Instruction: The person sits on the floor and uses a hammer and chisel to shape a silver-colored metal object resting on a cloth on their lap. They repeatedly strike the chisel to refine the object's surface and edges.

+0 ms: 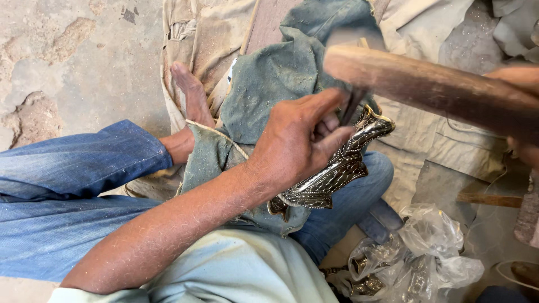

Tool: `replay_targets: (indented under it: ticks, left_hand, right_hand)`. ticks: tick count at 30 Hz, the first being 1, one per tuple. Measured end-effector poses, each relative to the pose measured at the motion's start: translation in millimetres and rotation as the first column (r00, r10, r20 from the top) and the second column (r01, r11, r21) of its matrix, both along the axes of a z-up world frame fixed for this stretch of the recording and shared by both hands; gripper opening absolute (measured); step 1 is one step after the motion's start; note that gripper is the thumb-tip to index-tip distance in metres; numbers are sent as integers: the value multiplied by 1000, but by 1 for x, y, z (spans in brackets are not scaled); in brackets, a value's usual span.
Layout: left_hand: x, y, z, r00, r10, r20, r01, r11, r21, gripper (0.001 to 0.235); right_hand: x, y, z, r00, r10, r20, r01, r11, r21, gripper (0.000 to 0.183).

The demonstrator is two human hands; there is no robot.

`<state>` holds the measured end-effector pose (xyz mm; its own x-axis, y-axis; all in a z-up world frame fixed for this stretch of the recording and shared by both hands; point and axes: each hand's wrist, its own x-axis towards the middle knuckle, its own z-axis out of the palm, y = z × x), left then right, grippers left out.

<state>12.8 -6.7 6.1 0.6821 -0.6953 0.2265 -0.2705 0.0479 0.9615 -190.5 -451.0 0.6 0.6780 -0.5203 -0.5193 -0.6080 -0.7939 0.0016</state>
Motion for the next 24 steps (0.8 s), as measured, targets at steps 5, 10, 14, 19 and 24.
replay_targets:
  ticks: [5,10,14,19,24]
  left_hand:
    - [0,1,3,999,-35,16,36,998,-48,41]
    - [3,1,6,996,-69,50,70,997,-21,39]
    - [3,2,8,992,-92,88,93,996,-12,39]
    - [0,2,10,988,-127,84,126,992,18,36]
    - [0,3,5,975,-122,185,134,990,-54,37]
  right_hand:
    - [-46,-12,-5,1000,-23,-8,23,1000,11,26]
    - [-82,-22,-12,999,-43,-12,43,999,8,27]
    - [-104,-32,-15,999,-49,-12,50,999,4,29]
    - [-125,-24,-8,998,-51,32,51,999,2,32]
    - [-116,40,24,950,-173,260,157,984,84,26]
